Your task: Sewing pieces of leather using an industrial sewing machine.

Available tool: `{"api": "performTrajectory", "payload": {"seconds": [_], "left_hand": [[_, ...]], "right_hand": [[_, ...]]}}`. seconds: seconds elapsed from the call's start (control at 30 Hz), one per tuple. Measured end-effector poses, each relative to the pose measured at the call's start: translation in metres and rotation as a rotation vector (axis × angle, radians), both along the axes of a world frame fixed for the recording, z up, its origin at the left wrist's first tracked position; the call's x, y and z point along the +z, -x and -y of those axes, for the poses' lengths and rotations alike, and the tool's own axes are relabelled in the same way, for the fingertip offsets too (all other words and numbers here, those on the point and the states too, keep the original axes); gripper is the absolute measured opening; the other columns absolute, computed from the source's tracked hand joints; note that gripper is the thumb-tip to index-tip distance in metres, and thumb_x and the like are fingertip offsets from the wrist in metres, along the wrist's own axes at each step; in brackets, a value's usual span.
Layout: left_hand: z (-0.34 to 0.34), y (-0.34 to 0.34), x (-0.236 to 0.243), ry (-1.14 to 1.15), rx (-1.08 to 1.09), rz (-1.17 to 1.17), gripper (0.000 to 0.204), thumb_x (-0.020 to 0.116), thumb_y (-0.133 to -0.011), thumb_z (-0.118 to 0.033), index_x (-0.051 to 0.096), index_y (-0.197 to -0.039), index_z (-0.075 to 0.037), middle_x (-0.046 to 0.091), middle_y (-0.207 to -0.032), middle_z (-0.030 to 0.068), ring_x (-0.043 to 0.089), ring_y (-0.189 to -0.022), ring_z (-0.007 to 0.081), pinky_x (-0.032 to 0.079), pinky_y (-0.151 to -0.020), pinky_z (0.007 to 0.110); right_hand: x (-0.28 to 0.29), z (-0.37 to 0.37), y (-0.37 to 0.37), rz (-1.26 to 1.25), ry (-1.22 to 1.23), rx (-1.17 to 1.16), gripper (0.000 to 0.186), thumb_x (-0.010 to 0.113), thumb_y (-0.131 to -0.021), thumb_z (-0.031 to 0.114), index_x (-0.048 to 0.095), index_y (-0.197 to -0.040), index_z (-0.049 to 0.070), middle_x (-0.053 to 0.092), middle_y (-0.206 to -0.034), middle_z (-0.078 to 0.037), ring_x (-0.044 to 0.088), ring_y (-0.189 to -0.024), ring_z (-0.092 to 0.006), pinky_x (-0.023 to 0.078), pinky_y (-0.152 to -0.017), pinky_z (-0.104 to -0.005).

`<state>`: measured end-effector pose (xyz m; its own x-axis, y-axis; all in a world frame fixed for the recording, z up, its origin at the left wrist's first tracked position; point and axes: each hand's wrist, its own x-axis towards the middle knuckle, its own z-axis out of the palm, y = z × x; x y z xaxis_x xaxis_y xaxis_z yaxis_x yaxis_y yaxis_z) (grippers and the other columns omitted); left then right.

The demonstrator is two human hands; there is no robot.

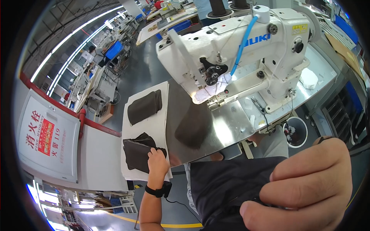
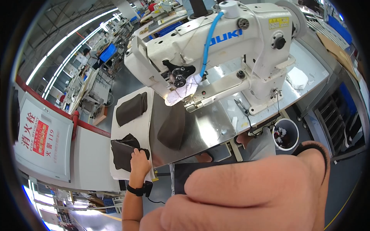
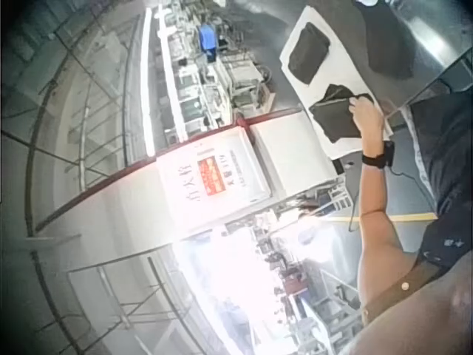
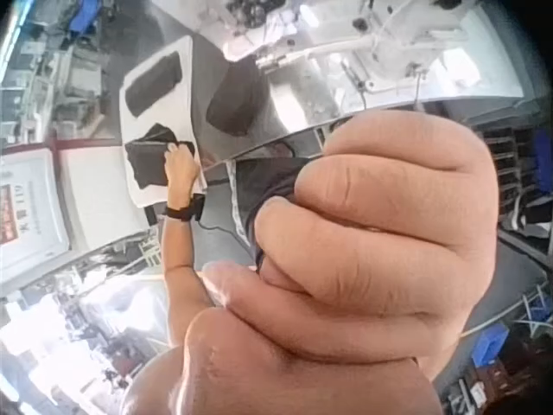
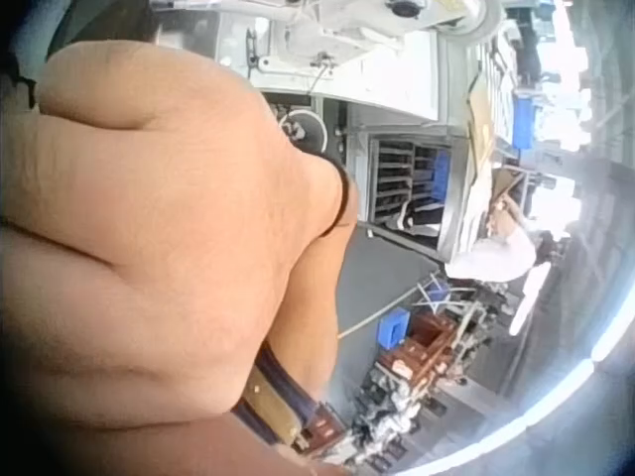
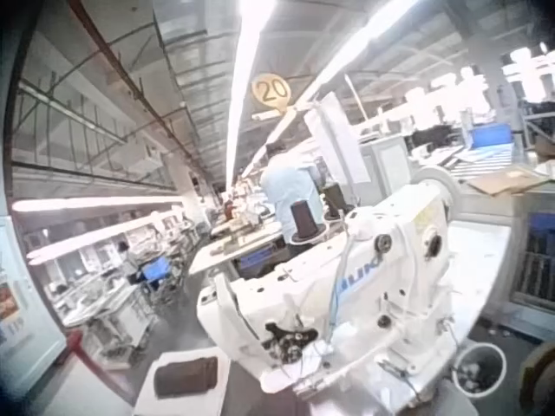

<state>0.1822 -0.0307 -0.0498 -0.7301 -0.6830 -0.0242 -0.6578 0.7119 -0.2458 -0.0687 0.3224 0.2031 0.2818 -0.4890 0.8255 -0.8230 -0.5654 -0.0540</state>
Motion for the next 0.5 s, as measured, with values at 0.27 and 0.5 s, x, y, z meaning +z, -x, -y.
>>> {"api": "performTrajectory", "payload": {"seconds": [0.27, 0.5], "left_hand": [[0.002, -0.015, -0.006, -0.055, 0.228, -0.022, 0.020, 0.061, -0.085, -0.009, 0.056, -0.102, 0.002, 0.057, -0.114, 0.0253, 0.066, -0.100, 0.0447, 0.057, -0.084, 0.051], [0.047, -0.054, -0.055, -0.007, -0.075, 0.006, 0.029, 0.054, -0.091, -0.012, 0.050, -0.112, 0.008, 0.059, -0.108, 0.0344, 0.068, -0.088, 0.0482, 0.059, -0.080, 0.050]], "right_hand": [[-0.003, -0.029, -0.006, -0.008, -0.043, 0.097, 0.012, 0.074, -0.080, 0.016, 0.071, -0.088, 0.008, 0.061, -0.075, -0.004, 0.062, -0.060, -0.0175, 0.047, -0.052, -0.0296], [0.026, -0.027, 0.037, -0.028, -0.161, 0.111, 0.019, 0.075, -0.080, 0.023, 0.065, -0.080, 0.006, 0.058, -0.071, -0.006, 0.062, -0.061, -0.0222, 0.047, -0.051, -0.0347]]}}
